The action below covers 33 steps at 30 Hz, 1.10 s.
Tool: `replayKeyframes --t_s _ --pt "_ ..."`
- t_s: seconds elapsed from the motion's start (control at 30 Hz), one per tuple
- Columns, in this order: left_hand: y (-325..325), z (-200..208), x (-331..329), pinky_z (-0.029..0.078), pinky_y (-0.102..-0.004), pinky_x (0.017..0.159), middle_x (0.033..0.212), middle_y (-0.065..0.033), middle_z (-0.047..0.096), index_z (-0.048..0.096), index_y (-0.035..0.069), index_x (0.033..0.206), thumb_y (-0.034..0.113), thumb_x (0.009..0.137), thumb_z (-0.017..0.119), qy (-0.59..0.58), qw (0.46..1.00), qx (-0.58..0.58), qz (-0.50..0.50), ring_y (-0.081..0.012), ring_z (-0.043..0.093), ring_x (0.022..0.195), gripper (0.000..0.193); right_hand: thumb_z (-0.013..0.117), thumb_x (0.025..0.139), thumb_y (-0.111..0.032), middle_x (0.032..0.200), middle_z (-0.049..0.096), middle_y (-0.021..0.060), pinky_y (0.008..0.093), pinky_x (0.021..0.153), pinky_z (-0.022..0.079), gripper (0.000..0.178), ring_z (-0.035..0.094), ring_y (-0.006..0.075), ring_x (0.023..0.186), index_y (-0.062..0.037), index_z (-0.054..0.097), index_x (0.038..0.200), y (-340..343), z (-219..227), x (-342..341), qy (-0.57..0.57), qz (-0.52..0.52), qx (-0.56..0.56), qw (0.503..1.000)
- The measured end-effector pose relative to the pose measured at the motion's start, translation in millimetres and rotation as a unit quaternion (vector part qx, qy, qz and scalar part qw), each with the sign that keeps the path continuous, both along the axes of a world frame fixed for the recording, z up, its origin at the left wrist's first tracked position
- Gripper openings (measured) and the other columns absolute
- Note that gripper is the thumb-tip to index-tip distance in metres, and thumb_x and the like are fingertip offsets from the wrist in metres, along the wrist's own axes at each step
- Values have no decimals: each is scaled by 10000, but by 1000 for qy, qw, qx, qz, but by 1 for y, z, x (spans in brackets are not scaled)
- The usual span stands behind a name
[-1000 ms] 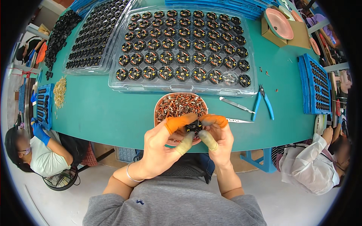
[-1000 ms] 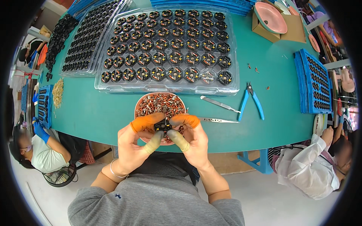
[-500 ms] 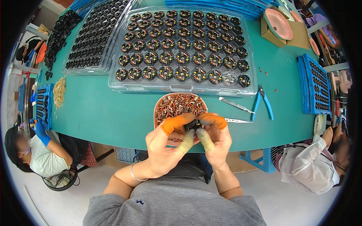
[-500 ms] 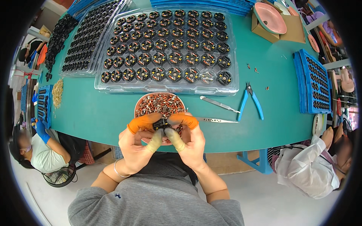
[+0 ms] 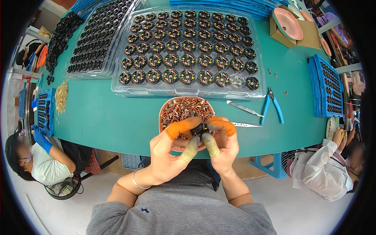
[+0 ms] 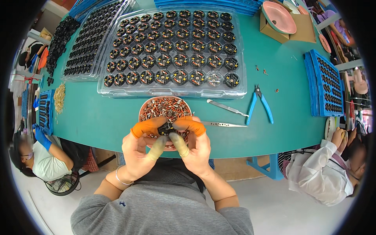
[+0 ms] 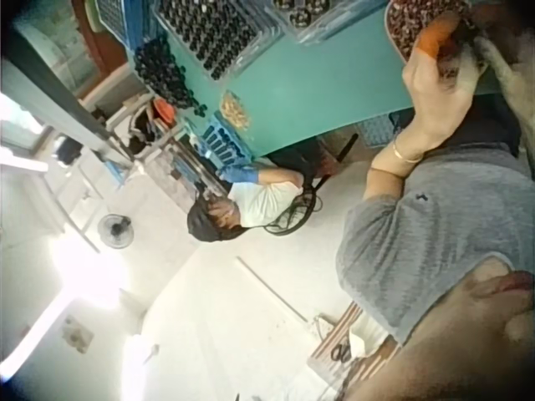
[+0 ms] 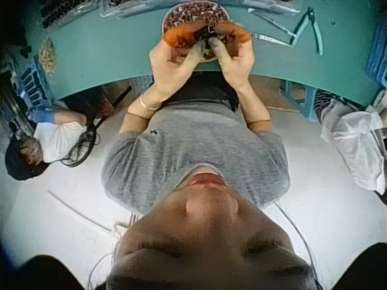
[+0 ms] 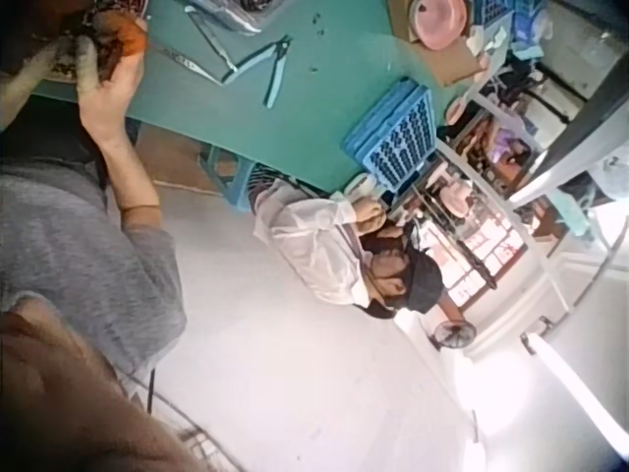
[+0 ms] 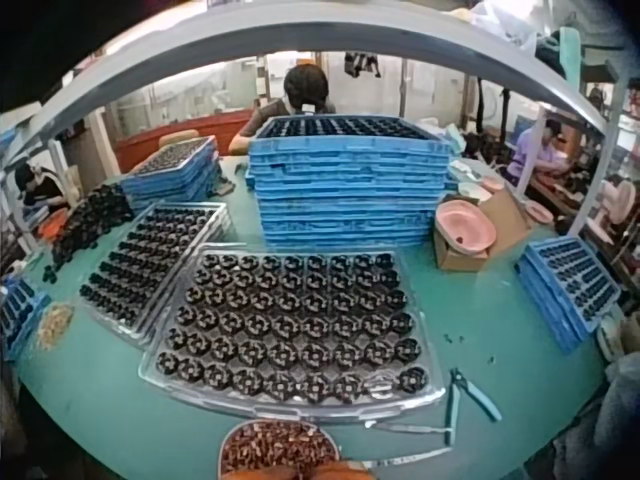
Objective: Assembling small electronic components onto a circular base using manual tools at a production station.
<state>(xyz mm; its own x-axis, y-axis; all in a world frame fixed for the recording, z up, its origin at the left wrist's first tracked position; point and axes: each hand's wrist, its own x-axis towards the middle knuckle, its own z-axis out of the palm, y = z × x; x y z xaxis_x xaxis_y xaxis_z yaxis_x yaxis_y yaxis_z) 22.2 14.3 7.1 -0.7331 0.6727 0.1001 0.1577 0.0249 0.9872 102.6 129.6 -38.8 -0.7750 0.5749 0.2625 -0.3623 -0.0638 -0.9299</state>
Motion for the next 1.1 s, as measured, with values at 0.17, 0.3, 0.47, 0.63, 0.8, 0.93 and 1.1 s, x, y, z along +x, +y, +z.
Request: replayKeyframes --t_s 0.17,0.3,0.47,0.63,0.8,0.93,1.1 --pt "-3 -8 3 602 -326 716 1072 -175 598 473 -94 1185 -99 875 529 -4 1000 -22 0 -234 674 835 315 619 825 86 1106 508 97 305 844 445 349 517 169 968 10 496 1144 -11 -10 -5 1 -52 12 999" --pt "2 -3 3 603 -346 749 1098 -185 581 442 -87 1212 -90 887 522 -88 996 31 8 -241 659 882 335 569 859 52 1108 529 96 311 919 410 344 502 160 1026 7 464 1184 -1 0 -1 -29 32 -127 991" --pt "7 0 5 591 -306 759 1069 -164 614 469 -78 1195 -53 883 562 -189 978 80 44 -210 667 866 326 572 853 58 1067 558 96 309 896 426 350 532 155 976 28 471 1186 7 2 1 -25 62 -141 988" --pt "1 -1 0 595 -323 764 1106 -169 582 431 -72 1223 -79 879 541 -52 999 2 -10 -230 648 926 361 601 814 108 1083 573 116 300 863 450 434 552 169 973 13 446 1208 11 7 0 -38 50 -106 992" --pt "-1 3 -7 583 -287 729 1074 -167 606 450 -63 1205 -49 858 593 -2 998 -55 -27 -205 663 888 376 616 813 104 1062 583 105 295 855 445 449 555 149 950 -7 434 1209 13 7 -4 -32 33 -97 994" --pt "2 9 -24 563 -261 702 1020 -163 631 448 -44 1229 -2 802 683 98 989 -111 -12 -189 670 869 490 614 796 123 1050 575 109 311 854 428 455 535 158 948 -11 428 1189 21 3 -1 -49 33 -26 998" --pt "7 19 -42 564 -259 731 1094 -144 612 497 -53 1226 -26 821 649 28 984 -120 -131 -157 633 898 434 640 838 39 1093 569 106 299 864 451 431 567 154 944 -25 430 1209 22 6 -5 -55 55 -16 997"
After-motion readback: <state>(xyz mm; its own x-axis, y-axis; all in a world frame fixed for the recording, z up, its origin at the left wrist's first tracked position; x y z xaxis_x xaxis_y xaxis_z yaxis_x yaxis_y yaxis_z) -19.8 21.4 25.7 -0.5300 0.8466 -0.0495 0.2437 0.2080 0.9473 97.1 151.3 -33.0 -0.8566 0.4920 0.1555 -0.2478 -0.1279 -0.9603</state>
